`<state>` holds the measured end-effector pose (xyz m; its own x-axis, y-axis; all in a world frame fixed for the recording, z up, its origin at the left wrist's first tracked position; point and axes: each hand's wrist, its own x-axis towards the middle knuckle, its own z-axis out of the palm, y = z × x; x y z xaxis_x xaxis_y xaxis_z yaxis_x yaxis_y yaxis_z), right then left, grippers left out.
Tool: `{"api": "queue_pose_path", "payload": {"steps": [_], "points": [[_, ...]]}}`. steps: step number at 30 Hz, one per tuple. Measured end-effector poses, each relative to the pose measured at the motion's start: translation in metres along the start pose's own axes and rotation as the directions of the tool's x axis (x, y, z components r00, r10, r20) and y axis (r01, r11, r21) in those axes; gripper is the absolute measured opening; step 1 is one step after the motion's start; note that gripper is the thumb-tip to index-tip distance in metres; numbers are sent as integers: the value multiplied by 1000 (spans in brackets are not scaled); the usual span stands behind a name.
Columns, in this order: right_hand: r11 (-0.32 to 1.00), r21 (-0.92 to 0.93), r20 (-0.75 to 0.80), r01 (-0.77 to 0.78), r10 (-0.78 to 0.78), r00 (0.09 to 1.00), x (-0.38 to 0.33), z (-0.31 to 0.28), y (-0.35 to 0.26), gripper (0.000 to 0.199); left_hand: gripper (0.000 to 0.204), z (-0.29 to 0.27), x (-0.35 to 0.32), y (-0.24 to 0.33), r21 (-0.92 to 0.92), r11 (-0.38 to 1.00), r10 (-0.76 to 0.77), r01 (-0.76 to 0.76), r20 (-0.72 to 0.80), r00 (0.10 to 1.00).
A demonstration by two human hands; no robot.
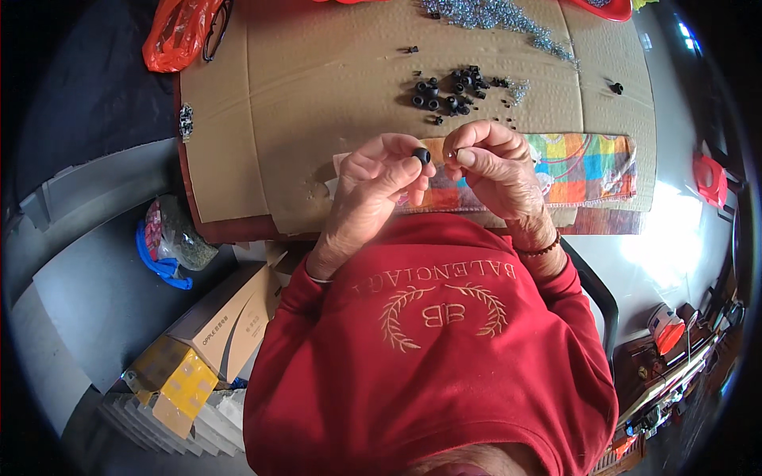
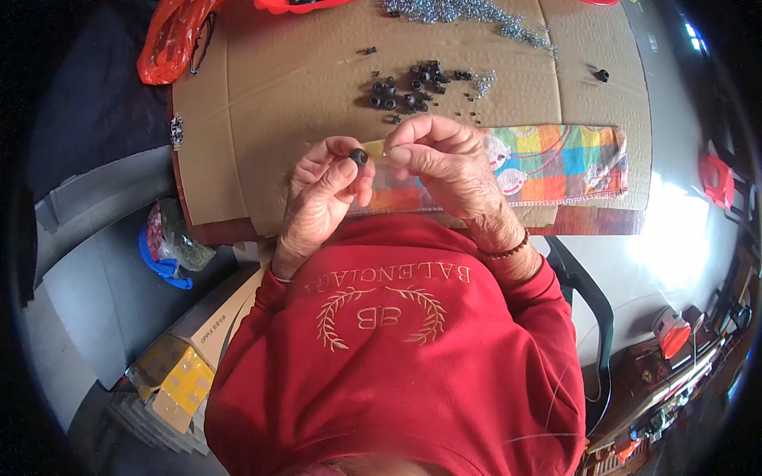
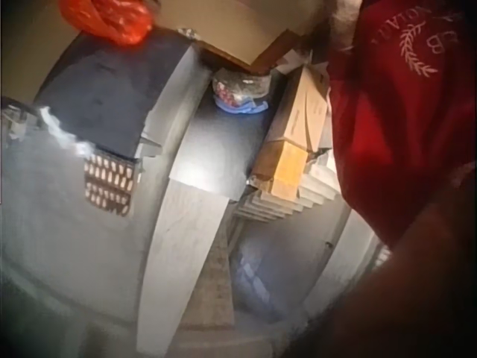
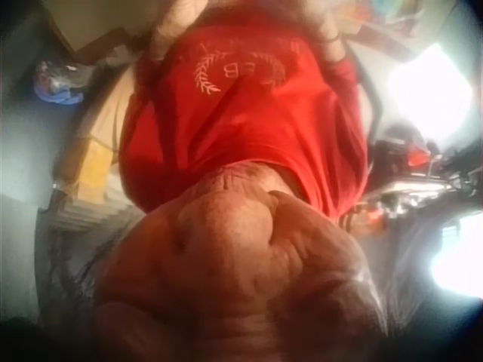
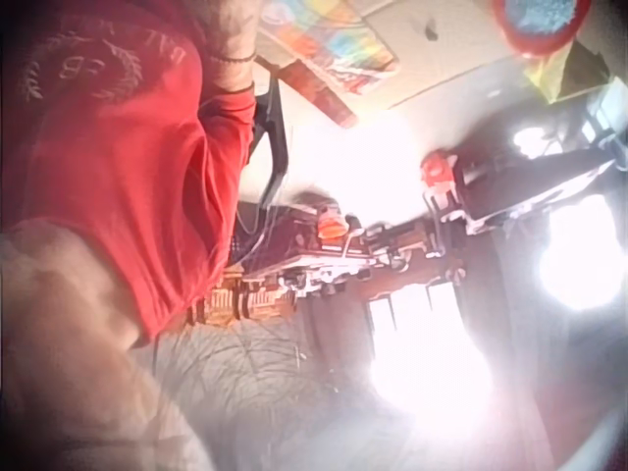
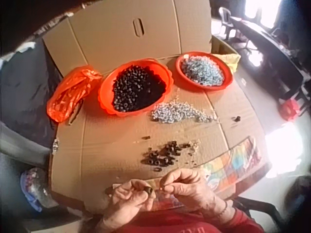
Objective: The person assembles small plastic components by hand, taking plastic parts from plastic bowls and joining them together.
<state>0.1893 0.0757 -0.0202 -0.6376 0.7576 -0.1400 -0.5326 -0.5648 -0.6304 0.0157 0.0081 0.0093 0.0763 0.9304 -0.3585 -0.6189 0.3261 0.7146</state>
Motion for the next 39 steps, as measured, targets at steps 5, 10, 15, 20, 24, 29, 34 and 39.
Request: {"api": "queue_pose_path", "payload": {"steps": [5, 10, 15, 20, 24, 29, 34, 39], "points": [[998, -57, 7, -21, 21, 1000, -3, 7, 2, 5, 22, -2, -2, 1, -2, 999, -32, 32, 29, 999], [978, -192, -4, 78, -80, 997, -4, 11, 8, 5, 21, 0, -4, 2, 36, 999, -34, 34, -3, 999], [969, -243, -29, 54, -63, 998, -8, 27, -3, 9, 20, -1, -2, -2, 50, 999, -18, 17, 17, 1000], [937, -349, -27, -7, -3, 1000, -10, 24, -5, 13, 23, -8, -1, -6, 75, 997, -18, 14, 58, 998], [976, -61, 38, -211, 214, 976, -12, 20, -5, 17, 22, -14, -3, -13, 77, 993, -105, 94, 155, 982], [935, -94, 100, -342, 350, 931, -28, 22, 0, 18, 14, -22, -15, -13, -6, 933, -348, 359, 240, 906], [934, -331, -19, -131, 132, 991, -27, 34, -10, 14, 12, -26, -10, -21, -255, 889, -323, 381, 241, 915], [61, -970, 182, 235, -457, 871, 7, 8, 0, 14, 13, -40, -8, -27, -441, 825, -214, 353, 334, 918]]}}
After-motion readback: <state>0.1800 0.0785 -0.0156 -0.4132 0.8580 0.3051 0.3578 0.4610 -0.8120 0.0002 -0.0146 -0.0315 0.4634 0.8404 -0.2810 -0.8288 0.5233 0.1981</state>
